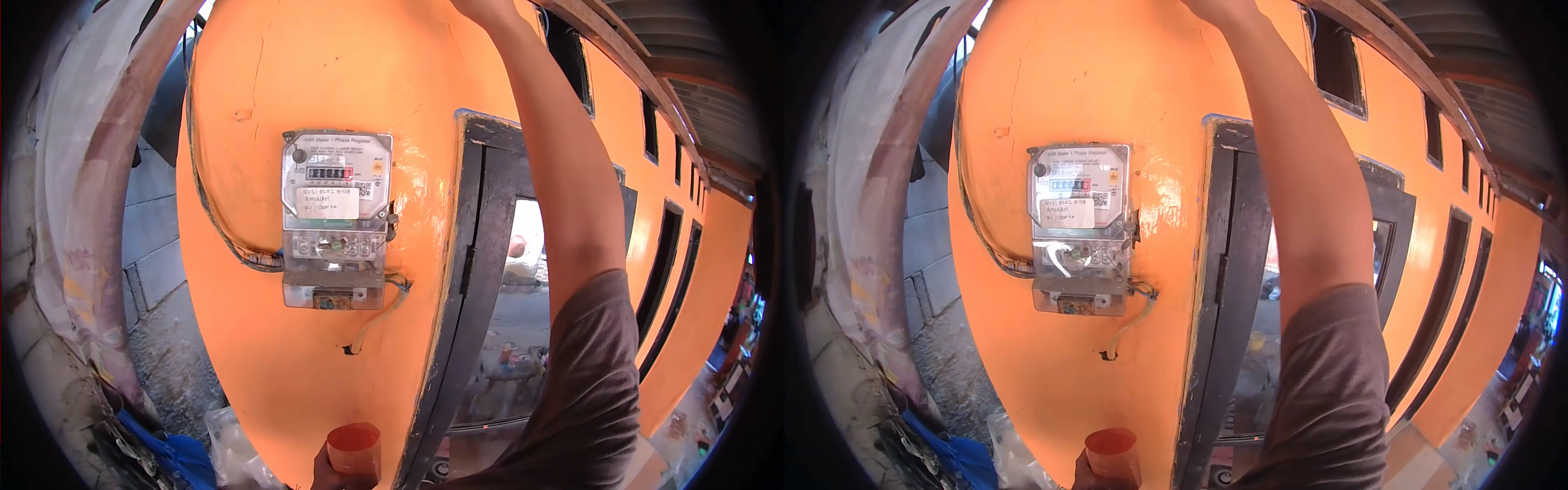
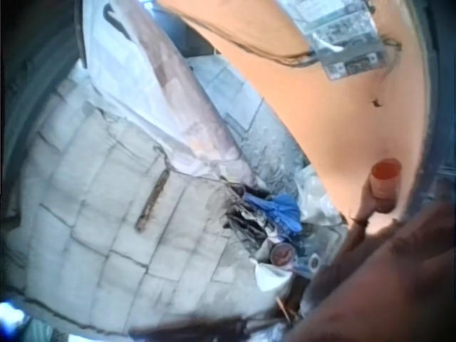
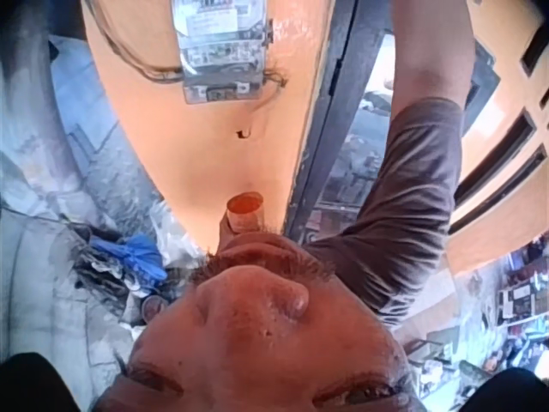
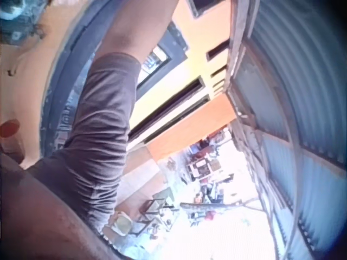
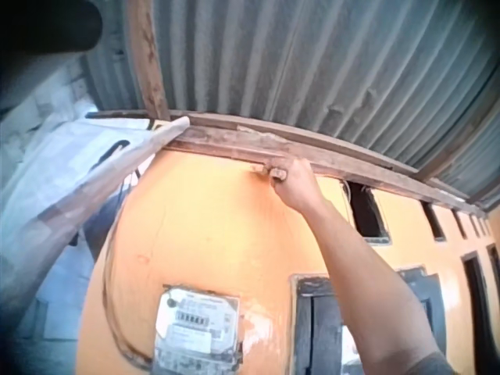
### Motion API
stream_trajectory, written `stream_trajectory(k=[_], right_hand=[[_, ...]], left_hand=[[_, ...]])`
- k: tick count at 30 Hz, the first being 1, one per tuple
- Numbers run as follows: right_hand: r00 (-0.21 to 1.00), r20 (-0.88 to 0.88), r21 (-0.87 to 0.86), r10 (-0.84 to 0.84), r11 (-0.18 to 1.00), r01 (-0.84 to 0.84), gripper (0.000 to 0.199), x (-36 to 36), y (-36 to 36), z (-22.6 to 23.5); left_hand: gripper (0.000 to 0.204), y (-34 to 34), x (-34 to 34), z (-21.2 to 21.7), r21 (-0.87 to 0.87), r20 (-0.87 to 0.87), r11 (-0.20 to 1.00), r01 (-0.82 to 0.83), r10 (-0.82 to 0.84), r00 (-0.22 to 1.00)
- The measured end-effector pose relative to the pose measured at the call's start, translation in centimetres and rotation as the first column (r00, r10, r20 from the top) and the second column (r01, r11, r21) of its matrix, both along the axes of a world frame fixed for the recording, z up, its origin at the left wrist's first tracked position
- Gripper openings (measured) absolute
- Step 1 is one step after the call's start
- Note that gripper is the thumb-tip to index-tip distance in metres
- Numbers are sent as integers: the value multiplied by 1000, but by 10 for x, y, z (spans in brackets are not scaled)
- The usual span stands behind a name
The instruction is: The person uses a brush to apply orange paint to a wall around an electrical meter, dipping the brush into a container of paint between strokes.
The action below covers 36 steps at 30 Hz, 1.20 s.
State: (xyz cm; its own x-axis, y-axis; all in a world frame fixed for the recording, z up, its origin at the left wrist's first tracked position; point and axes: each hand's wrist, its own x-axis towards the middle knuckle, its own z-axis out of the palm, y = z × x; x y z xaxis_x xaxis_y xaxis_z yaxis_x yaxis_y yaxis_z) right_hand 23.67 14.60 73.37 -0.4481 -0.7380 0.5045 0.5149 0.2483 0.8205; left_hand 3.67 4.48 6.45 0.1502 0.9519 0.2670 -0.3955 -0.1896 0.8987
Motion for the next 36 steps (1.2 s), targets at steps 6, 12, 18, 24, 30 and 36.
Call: stream_trajectory(k=[6, 12, 18, 24, 30, 36], right_hand=[[963, -131, -317, -238, 930, 186, 18, -4, 22, -50], [943, 101, -376, -318, 865, 332, 16, 19, -14, -162], [975, -83, -162, -206, 968, 191, 17, 18, -17, -75], [913, -162, -384, -375, 876, 292, 20, 4, 11, -89], [957, 79, -434, -280, 854, 286, 22, 14, -25, -173], [945, -169, -142, -281, 955, 259, 10, -26, -27, -55]], left_hand=[[66, -6, -4, 22, -15, -50, 998, -61, 60, 997], [69, 11, -20, -10, -22, -11, 998, -52, 51, 999], [72, 8, -22, -14, -17, -16, 999, -32, 32, 999], [75, 4, -28, -21, -40, -7, 998, -51, 51, 999], [78, 2, -36, -31, -41, -6, 996, -76, 76, 997], [81, 6, -38, -32, -42, -11, 998, -48, 47, 999]])
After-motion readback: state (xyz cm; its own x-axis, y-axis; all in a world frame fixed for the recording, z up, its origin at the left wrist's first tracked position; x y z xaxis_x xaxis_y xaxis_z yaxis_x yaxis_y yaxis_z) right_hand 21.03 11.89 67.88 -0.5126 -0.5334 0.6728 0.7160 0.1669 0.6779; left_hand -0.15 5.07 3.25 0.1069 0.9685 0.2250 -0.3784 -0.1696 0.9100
